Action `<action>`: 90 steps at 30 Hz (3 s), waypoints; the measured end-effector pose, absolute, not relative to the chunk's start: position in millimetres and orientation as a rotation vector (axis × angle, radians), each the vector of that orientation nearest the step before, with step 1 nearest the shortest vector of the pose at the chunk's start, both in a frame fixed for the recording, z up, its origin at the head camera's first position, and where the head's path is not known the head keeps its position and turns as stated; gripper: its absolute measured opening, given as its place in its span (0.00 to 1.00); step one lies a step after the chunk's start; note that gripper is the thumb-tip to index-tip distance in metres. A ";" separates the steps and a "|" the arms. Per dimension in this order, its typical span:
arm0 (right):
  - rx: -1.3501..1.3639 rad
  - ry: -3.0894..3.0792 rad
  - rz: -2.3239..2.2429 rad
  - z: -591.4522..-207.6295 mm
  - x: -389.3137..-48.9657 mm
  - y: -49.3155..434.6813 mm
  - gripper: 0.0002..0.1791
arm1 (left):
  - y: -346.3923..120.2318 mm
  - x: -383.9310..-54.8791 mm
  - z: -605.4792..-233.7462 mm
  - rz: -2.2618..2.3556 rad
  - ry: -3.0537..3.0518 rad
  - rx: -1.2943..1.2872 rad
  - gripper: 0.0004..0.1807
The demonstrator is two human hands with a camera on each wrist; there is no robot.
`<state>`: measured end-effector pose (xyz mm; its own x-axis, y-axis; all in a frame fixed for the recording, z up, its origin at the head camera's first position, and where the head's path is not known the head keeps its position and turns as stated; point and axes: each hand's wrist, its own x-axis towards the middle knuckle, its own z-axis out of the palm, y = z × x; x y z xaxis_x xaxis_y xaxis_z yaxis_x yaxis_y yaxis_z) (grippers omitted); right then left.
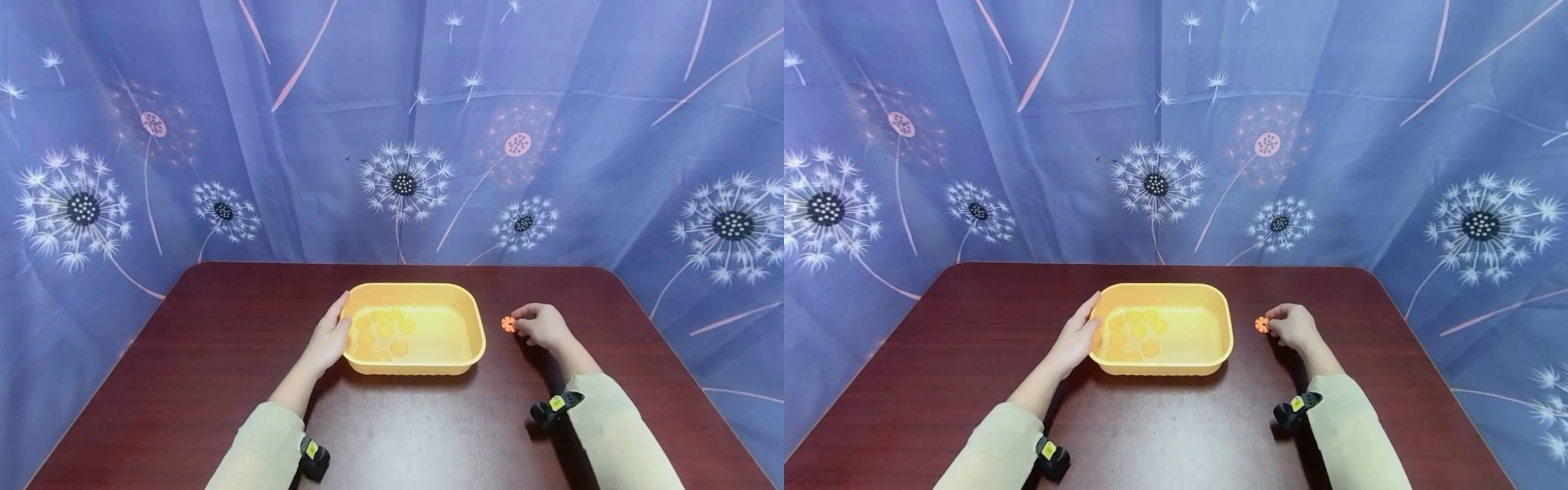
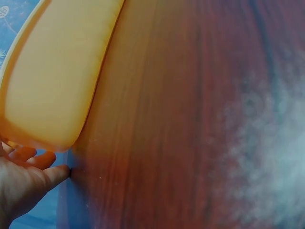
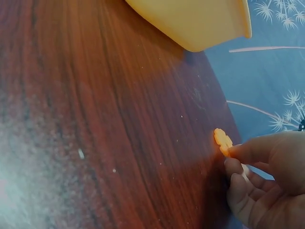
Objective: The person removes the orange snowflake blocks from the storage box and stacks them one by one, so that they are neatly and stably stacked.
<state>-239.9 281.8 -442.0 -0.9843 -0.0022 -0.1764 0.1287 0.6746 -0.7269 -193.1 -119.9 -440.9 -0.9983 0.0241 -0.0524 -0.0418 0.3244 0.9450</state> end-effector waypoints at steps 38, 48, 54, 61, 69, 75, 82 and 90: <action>-0.225 2.763 -1.535 -387.4 -234.3 230.8 0.17 | -121.3 -193.4 -439.1 1.746 2.542 -0.011 0.29; -0.319 2.642 -1.649 -373.6 -230.6 204.9 0.16 | -119.9 -195.1 -439.0 1.745 2.556 -0.020 0.30; -0.384 2.562 -1.694 -376.9 -231.8 192.9 0.16 | -120.6 -194.7 -438.1 1.737 2.556 -0.034 0.29; -0.454 2.498 -1.663 -383.8 -230.9 179.3 0.17 | -121.5 -193.5 -440.3 1.747 2.559 -0.019 0.30; -0.509 2.507 -1.611 -391.7 -233.9 168.4 0.17 | -121.3 -193.8 -441.1 1.753 2.557 -0.001 0.30; -0.545 2.510 -1.536 -393.0 -232.2 159.3 0.18 | -121.1 -193.9 -440.1 1.745 2.555 0.002 0.30; -0.615 2.522 -1.487 -398.4 -236.3 147.2 0.18 | -121.8 -194.2 -440.4 1.730 2.555 0.006 0.30; -0.657 2.539 -1.445 -393.9 -231.1 131.3 0.14 | -122.3 -192.9 -440.2 1.757 2.513 0.007 0.29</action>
<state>-231.1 131.3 -393.9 -0.8934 -0.4410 0.0862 -0.2994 0.4411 -0.8460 -192.9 -122.3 -440.2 -0.9971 0.0473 -0.0593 -0.0395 0.3442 0.9381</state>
